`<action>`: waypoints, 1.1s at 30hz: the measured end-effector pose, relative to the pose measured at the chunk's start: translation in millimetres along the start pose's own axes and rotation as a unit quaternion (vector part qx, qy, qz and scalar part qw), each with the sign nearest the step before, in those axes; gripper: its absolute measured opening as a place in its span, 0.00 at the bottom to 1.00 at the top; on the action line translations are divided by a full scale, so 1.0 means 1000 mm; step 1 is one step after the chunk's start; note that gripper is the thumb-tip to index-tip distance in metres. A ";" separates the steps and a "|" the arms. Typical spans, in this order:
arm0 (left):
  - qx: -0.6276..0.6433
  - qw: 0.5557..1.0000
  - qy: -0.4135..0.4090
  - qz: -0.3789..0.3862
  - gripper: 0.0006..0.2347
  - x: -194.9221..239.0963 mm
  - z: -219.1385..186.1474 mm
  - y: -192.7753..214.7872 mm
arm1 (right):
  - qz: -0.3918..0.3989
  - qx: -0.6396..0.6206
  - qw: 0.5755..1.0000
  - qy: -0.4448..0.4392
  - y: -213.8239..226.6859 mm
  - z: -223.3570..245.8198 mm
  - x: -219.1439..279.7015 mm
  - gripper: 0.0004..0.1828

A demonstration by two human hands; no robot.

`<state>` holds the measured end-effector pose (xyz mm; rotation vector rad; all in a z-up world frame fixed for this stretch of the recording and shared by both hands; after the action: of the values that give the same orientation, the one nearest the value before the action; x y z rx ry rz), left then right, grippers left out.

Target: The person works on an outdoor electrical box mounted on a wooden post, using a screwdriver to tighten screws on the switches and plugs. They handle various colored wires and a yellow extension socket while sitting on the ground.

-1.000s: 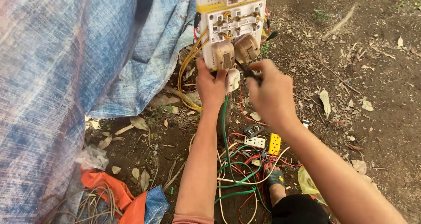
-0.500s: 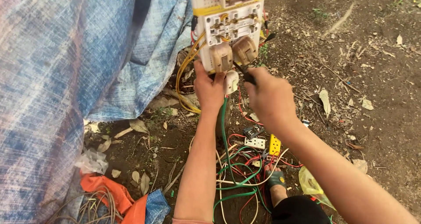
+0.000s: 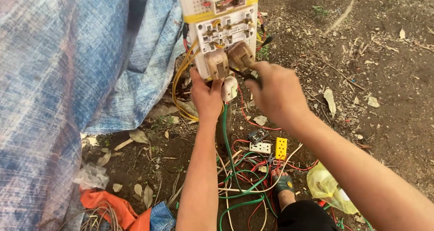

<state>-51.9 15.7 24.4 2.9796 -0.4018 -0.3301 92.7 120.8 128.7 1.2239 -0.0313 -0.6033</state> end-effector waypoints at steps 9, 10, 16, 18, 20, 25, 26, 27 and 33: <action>-0.009 1.000 0.005 -0.007 0.15 -0.001 0.001 0.001 | -0.145 0.238 0.933 0.229 -0.009 0.025 0.013 0.11; -0.011 1.000 0.002 -0.010 0.15 -0.001 0.001 0.001 | -0.080 -0.005 0.988 0.130 -0.012 0.008 0.008 0.16; -0.007 1.000 -0.011 0.004 0.14 -0.001 -0.004 0.003 | -0.094 0.049 0.981 0.161 -0.010 0.000 0.009 0.18; -0.006 1.000 -0.016 0.002 0.14 0.000 -0.007 0.002 | -0.155 0.239 0.923 0.259 -0.004 0.014 0.015 0.15; -0.005 1.000 -0.017 -0.002 0.14 0.000 -0.005 0.002 | -0.206 0.416 0.816 0.344 -0.012 0.027 0.024 0.12; -0.023 1.000 -0.009 -0.010 0.16 0.001 0.002 0.003 | -0.157 -0.008 0.976 0.152 -0.023 0.006 0.019 0.14; -0.024 1.000 -0.007 -0.011 0.16 0.000 0.002 0.003 | -0.154 -0.009 0.976 0.152 -0.020 0.010 0.018 0.14; -0.018 1.000 -0.013 -0.008 0.15 0.000 0.001 0.002 | -0.133 -0.119 0.981 0.071 -0.020 0.003 0.015 0.13; -0.013 1.000 -0.014 -0.002 0.15 0.000 -0.002 0.002 | -0.183 0.215 0.936 0.209 -0.012 0.026 0.021 0.14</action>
<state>-51.9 13.6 26.5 2.9530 -0.3921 -0.3760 97.1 86.3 121.1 1.7869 0.4527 -0.6642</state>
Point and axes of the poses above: each hand's wrist, its own x-axis away from the middle knuckle, its own y-axis out of the back of the hand, z = x × y, the point moved 6 cm from there along -x, towards the middle knuckle, and after that the axes turned 5 degrees about y, right-handed, at the moved point
